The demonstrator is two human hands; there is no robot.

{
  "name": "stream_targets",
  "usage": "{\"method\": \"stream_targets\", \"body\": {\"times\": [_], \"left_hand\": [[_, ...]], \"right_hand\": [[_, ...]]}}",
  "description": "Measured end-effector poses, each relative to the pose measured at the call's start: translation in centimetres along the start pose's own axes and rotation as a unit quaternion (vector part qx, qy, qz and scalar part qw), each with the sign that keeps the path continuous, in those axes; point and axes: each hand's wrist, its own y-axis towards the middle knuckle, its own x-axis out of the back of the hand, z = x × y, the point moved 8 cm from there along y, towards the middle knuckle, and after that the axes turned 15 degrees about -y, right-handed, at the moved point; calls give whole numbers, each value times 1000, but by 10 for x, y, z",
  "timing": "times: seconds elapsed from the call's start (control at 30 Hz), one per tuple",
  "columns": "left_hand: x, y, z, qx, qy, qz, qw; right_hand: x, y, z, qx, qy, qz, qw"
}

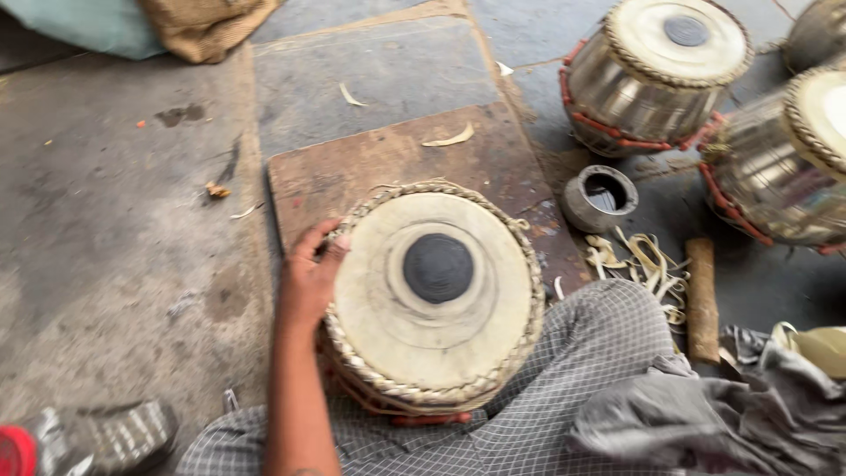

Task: The person sits on the floor and rubs a dark paste onto the central black patch of a tabla drum head, first using a small cloth-wrapped applicator and later a small stone-like tool, periodically rewrapping the cloth and dipping toward a small bowl of liquid. Finished tabla drums sit nearby on the floor.

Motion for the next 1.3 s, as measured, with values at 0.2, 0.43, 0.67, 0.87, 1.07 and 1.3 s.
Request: {"method": "stream_targets", "body": {"times": [0.2,0.43,0.67,0.87,1.07,1.3], "left_hand": [[-14,38,8,110,-53,90,988],[-25,41,-14,-1,-22,155,988],[-14,30,18,167,-127,95,973],[-11,28,24,191,-135,87,968],[-10,29,23,172,-103,93,975],[-10,30,19,158,-79,94,980]], "right_hand": [[-23,64,-78,-50,-96,-43,993],[34,133,36,-70,-375,-276,882],[43,195,244,206,-286,-283,892],[10,233,279,195,-406,-210,868],[12,234,287,146,-465,-219,846],[44,224,260,122,-166,-250,946]]}}
